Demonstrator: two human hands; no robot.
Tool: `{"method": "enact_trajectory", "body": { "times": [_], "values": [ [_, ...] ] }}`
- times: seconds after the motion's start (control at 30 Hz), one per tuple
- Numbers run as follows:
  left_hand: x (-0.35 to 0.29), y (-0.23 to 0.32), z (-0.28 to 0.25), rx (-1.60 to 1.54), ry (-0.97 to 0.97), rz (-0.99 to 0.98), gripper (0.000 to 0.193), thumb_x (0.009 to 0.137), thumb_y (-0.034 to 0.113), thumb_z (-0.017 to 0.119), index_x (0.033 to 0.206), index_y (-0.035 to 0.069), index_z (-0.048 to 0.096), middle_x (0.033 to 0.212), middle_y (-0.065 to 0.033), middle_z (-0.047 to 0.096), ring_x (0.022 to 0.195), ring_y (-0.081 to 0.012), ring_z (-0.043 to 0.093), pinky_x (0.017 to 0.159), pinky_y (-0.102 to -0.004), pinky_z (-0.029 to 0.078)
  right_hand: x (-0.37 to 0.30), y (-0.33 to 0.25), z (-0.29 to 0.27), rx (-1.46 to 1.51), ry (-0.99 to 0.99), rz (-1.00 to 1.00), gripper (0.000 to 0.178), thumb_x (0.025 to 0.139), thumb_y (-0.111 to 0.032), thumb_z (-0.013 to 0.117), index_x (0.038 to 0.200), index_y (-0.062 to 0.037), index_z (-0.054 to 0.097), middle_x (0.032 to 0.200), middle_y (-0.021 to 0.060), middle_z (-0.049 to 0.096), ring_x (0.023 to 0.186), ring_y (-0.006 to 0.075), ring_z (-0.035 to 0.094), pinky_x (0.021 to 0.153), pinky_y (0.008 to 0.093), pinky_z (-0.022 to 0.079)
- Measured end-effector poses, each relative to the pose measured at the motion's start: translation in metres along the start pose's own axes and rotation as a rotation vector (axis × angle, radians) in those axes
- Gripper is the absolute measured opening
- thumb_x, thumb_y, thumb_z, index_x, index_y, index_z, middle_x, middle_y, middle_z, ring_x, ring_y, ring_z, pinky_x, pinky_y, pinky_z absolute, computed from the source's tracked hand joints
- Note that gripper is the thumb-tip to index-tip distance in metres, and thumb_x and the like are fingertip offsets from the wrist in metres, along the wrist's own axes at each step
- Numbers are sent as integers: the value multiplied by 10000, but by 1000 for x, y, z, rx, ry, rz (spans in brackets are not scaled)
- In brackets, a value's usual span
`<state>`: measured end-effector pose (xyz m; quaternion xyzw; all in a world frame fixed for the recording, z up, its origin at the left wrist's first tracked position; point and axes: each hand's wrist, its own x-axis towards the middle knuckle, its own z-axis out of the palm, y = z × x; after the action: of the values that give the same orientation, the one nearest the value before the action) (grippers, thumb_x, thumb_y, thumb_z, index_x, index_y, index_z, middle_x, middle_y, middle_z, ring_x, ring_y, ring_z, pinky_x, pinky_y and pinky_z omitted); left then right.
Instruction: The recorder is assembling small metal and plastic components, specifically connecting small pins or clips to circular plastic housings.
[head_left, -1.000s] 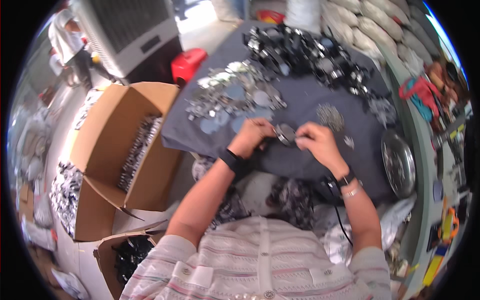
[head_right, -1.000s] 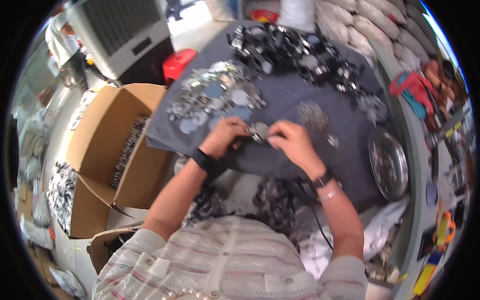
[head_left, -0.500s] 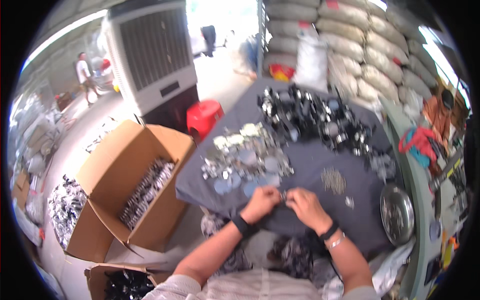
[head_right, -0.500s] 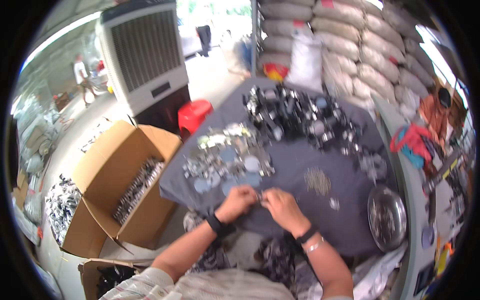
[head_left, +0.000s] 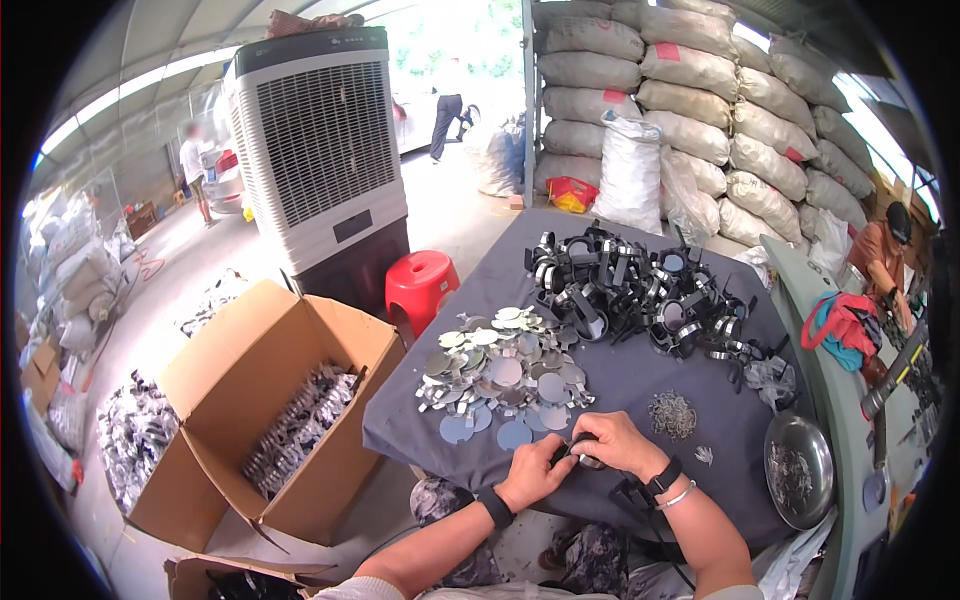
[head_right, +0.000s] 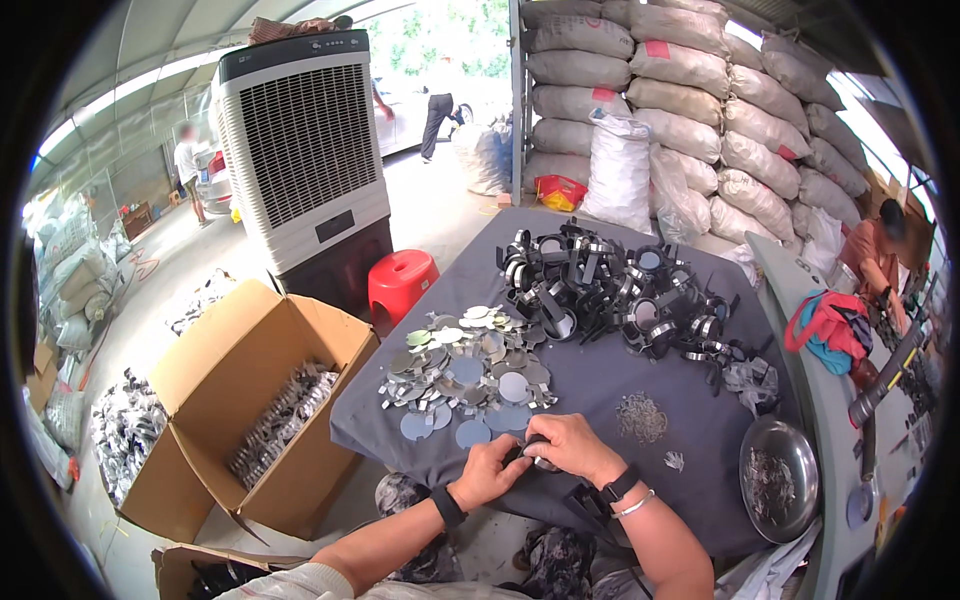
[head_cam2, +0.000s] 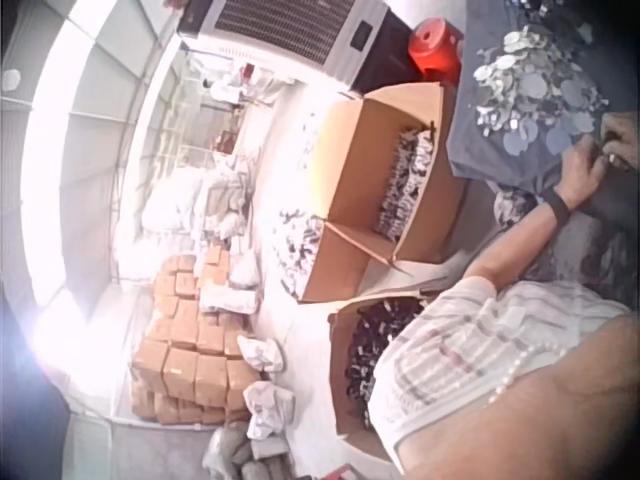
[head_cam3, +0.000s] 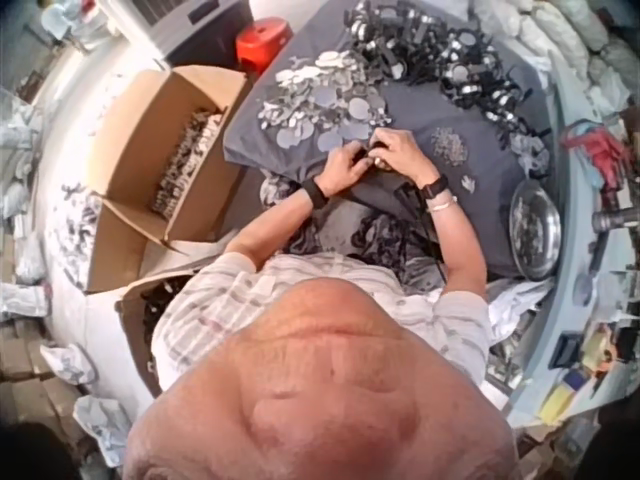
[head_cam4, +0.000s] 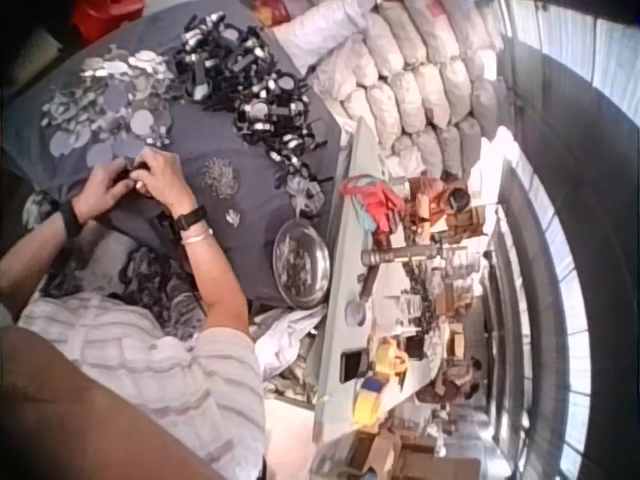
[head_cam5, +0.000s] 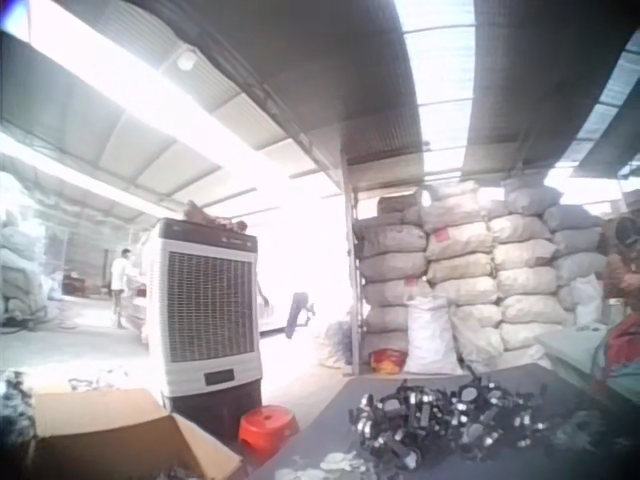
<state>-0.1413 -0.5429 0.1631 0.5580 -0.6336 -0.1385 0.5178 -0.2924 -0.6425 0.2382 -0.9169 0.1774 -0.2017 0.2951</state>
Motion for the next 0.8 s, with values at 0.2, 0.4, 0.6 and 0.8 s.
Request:
{"method": "enact_trajectory", "body": {
  "times": [0.2,0.4,0.6,0.8],
  "values": [
    [3,-10,8,32,-10,84,288,801,247,690,946,33,561,745,-196,593,651,-361,598,563,-389,465,-34,5,29,-88,383,4,170,776,-129,686,867,-29,582,827,123,653,771,322,641,650,387,495],
    [7,5,-23,-508,-162,-472,141,844,102,657,904,-11,597,654,-10,558,509,-90,511,450,-248,410,-73,3,38,233,708,255,137,788,-16,680,849,-5,557,722,108,603,639,202,600,604,300,477],
    [54,42,-17,-623,-290,-617,150,839,96,635,912,-27,589,679,-38,568,497,-86,505,412,-223,343,-120,16,46,-62,793,285,131,784,-12,669,805,-2,540,739,123,602,636,256,604,587,320,469],
    [201,74,-8,-816,-100,-170,322,843,203,657,1042,-38,581,751,-89,612,673,-151,607,562,-287,471,-109,5,48,-102,727,206,169,750,-11,690,799,-9,528,751,125,587,658,314,600,580,362,468]
  ]
}}
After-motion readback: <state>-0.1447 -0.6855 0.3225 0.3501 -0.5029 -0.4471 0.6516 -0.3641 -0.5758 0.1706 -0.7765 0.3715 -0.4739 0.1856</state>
